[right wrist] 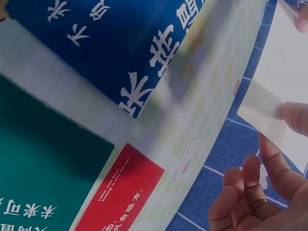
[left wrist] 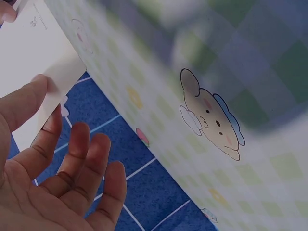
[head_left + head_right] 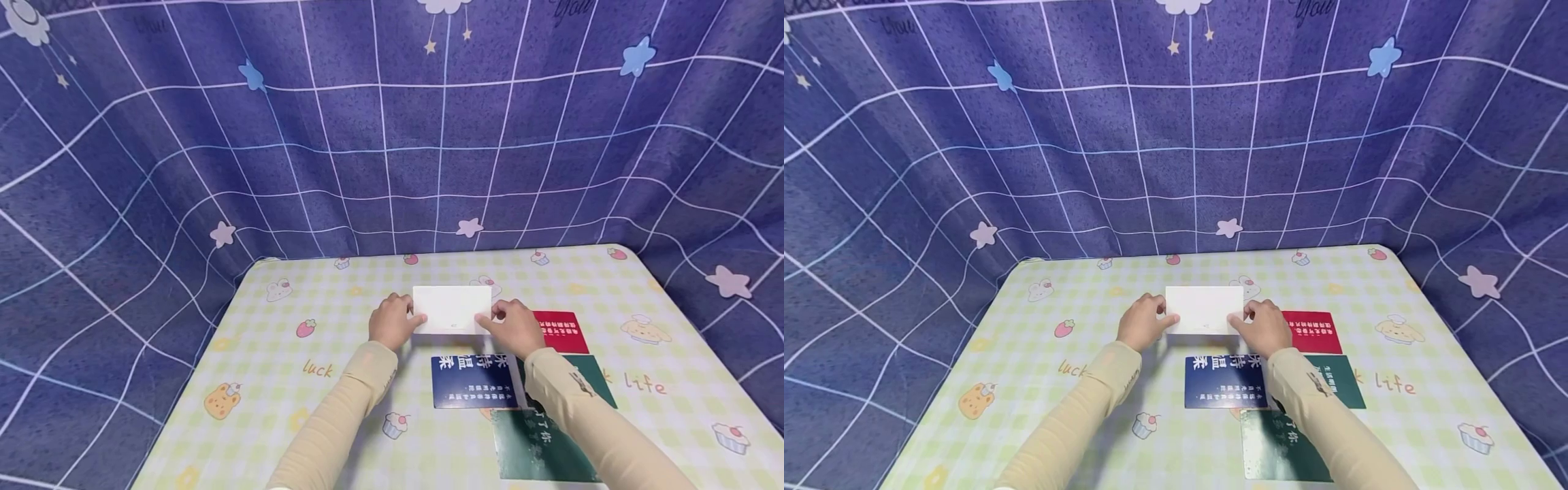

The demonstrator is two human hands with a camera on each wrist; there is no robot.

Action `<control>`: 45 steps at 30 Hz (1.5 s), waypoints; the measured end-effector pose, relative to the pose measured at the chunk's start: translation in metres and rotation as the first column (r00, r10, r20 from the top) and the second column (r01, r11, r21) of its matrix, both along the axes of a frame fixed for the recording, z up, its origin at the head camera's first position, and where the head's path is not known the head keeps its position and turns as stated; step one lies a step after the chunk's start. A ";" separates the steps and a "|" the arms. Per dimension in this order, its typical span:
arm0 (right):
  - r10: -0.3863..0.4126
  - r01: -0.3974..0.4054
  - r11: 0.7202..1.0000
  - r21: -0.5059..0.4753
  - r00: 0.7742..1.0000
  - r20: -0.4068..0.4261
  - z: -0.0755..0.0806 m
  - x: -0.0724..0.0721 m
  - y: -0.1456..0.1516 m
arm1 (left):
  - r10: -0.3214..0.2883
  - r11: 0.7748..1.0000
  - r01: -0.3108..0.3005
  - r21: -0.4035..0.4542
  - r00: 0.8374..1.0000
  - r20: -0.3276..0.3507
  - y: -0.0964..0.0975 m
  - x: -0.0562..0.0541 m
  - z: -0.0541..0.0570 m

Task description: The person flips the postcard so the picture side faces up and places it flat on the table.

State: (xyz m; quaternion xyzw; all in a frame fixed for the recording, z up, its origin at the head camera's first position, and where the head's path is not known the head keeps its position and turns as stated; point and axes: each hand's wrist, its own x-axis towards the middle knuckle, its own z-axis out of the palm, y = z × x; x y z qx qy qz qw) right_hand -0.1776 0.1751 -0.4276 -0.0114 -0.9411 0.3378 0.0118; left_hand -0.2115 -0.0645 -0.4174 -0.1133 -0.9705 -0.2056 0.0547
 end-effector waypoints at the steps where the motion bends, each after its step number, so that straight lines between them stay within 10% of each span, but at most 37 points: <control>1: -0.001 0.001 1.000 0.000 1.000 0.001 0.000 0.000 0.001 | -0.002 1.000 0.002 0.002 1.000 -0.001 0.000 0.001 0.000; 30: -0.124 0.143 0.972 -0.187 0.986 0.113 -0.003 0.015 0.026 | -0.160 0.956 0.128 0.265 0.982 0.103 0.003 0.002 -0.004; 45: -0.120 0.184 0.926 -0.330 0.972 0.203 -0.004 0.010 0.031 | -0.247 0.899 0.269 0.345 0.963 -0.107 -0.001 -0.001 -0.014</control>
